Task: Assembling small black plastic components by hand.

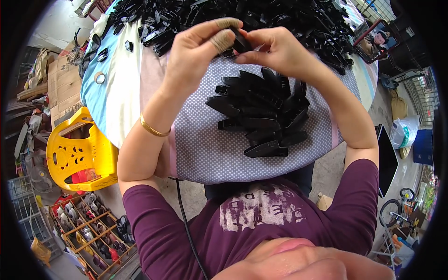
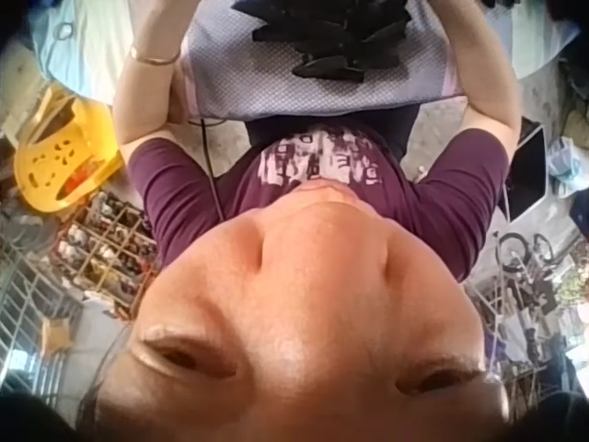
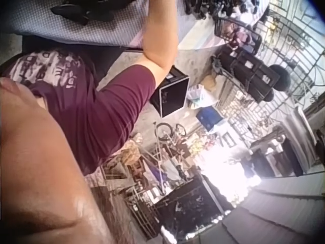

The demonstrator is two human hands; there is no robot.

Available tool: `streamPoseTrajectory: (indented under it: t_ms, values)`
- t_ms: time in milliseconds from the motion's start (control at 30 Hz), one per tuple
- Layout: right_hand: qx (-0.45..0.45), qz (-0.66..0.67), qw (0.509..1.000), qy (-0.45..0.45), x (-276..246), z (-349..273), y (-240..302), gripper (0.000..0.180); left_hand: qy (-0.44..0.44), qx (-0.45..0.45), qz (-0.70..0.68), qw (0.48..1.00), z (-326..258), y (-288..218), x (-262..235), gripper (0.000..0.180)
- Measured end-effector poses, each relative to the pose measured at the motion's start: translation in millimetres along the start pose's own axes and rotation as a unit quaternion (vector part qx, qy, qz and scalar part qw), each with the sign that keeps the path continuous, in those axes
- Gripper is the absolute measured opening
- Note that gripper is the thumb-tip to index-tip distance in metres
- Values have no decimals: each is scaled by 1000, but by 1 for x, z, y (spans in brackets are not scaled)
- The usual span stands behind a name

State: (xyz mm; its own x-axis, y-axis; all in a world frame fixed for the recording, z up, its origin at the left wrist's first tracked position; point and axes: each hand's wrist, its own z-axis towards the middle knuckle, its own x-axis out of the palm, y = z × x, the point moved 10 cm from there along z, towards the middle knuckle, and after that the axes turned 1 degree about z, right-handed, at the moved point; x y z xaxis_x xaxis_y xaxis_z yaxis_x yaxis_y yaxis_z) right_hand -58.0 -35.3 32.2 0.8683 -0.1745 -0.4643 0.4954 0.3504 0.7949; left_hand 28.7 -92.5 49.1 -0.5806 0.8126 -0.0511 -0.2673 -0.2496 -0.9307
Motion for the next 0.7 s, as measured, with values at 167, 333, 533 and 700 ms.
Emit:
streamPoseTrajectory:
  t_ms: [167,333,533,700]
  values:
    - [-144,-274,951,14,1,6,7,32,107,47,216,969,-12,-25,26,30]
    - [-104,-376,920,44,26,7,-6,29,239,55,322,915,-28,-15,58,31]
    - [-71,-271,960,-21,-4,-4,3,37,86,197,633,744,-10,3,5,28]
    - [-16,-61,996,-70,-26,-5,-10,30,100,202,660,717,-7,9,21,30]
